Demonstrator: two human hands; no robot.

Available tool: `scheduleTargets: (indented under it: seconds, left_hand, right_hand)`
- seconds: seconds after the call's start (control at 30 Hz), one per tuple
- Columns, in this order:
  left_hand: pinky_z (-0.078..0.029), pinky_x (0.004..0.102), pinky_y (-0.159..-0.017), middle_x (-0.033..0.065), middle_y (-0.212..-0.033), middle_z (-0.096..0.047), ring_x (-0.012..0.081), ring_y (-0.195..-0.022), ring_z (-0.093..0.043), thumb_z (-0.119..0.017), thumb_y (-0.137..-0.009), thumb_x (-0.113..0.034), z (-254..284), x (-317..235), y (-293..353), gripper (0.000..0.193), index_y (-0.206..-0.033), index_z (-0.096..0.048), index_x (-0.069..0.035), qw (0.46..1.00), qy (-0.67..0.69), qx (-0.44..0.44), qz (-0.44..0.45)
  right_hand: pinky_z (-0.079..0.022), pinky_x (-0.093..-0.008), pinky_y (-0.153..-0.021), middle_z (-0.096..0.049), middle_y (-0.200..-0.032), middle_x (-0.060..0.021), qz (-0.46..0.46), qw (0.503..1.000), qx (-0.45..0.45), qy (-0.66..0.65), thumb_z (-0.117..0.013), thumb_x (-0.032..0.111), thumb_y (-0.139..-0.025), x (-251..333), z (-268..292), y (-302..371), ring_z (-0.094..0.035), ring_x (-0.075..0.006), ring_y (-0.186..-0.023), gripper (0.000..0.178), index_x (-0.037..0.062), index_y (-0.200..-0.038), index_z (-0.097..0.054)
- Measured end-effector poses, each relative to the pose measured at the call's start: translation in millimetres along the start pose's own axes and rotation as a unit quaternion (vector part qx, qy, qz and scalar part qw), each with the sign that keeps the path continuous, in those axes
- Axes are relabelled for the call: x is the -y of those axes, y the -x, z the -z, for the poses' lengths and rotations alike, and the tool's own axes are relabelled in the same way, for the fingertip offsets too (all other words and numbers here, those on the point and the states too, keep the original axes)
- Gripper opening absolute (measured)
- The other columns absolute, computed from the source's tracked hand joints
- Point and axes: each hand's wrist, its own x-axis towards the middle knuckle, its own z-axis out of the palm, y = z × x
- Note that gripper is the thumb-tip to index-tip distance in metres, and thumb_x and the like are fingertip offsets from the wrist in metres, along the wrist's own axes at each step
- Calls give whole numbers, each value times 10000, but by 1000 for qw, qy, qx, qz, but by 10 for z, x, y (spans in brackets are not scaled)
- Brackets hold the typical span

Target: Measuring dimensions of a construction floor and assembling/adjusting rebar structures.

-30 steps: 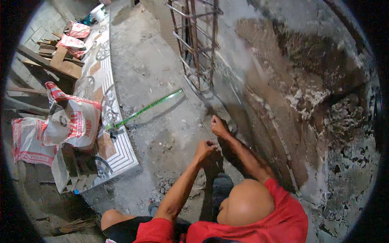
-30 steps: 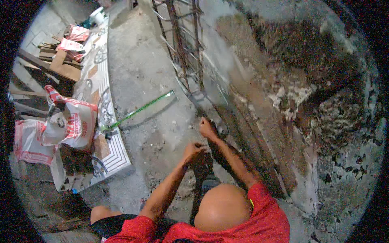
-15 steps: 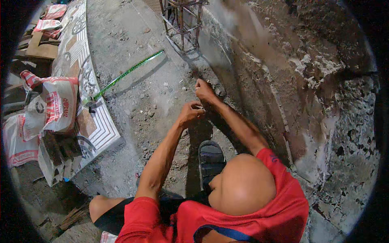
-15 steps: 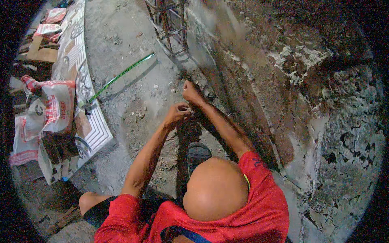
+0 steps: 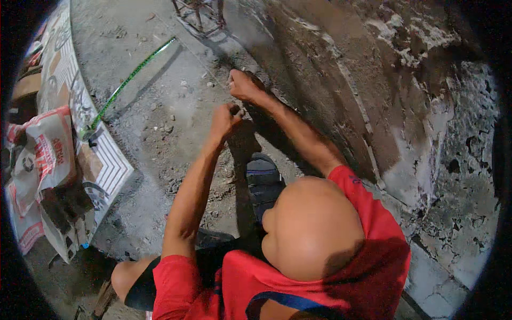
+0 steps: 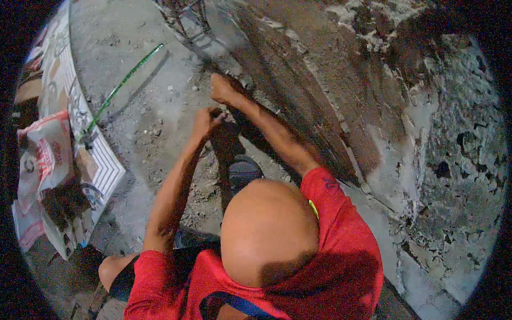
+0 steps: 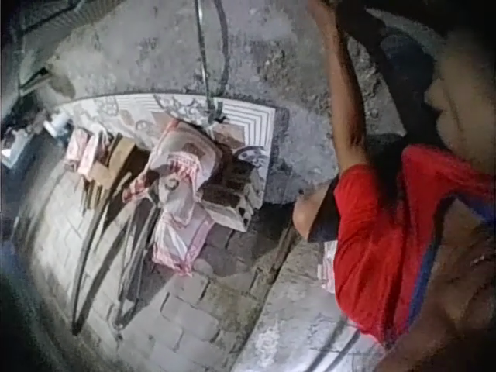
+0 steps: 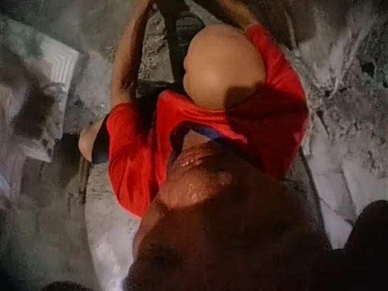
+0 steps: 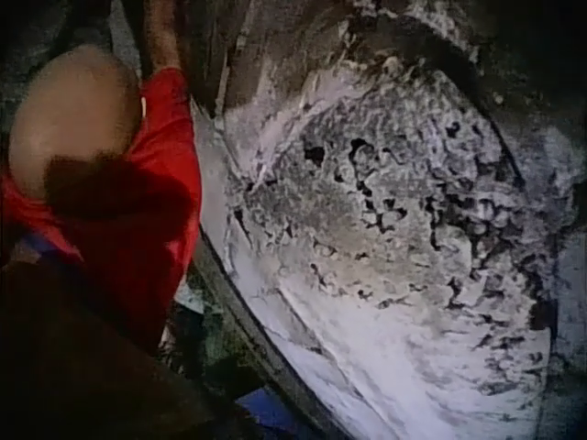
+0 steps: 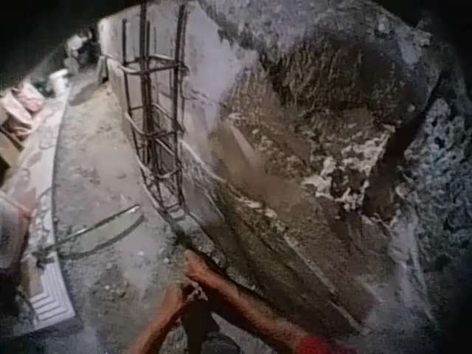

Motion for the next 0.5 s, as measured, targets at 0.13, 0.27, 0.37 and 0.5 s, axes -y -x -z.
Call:
scheduleTargets:
  seconds: [0.13,0.27,0.37,0.5]
  left_hand:
    - [-415,358,-514,155,-595,-571,237,-518,-547,-687,-735,-230,134,-150,7,254,-715,-612,13,994,-33,34,101]
    - [-432,324,-553,91,-683,-624,154,-604,-564,-680,-752,-219,103,-268,-119,211,-729,-632,-15,968,45,125,213]
    - [-388,286,-491,21,-593,-552,107,-529,-478,-681,-771,-187,63,-152,-51,214,-663,-597,-22,904,300,70,297]
    - [-398,270,-494,24,-638,-581,117,-547,-503,-674,-779,-161,26,-1,-73,174,-681,-612,-32,917,237,82,311]
  right_hand:
    - [-437,-396,-631,-562,-720,-151,23,987,-150,-47,-487,188,-836,130,220,620,-553,-303,-676,180,13,-825,-531]
    - [-482,-376,-552,-617,-821,-144,-119,958,-30,-258,-567,186,-852,-94,-37,1384,-611,-240,-634,281,7,-1068,-566]
    - [-435,-253,-404,-568,-712,-58,-212,854,-20,-475,-527,200,-883,1,-348,1568,-546,-122,-487,267,-31,-1014,-554]
    - [-434,-247,-380,-555,-694,-58,-213,851,-38,-479,-543,201,-886,34,-426,1421,-553,-134,-487,292,-39,-1053,-544]
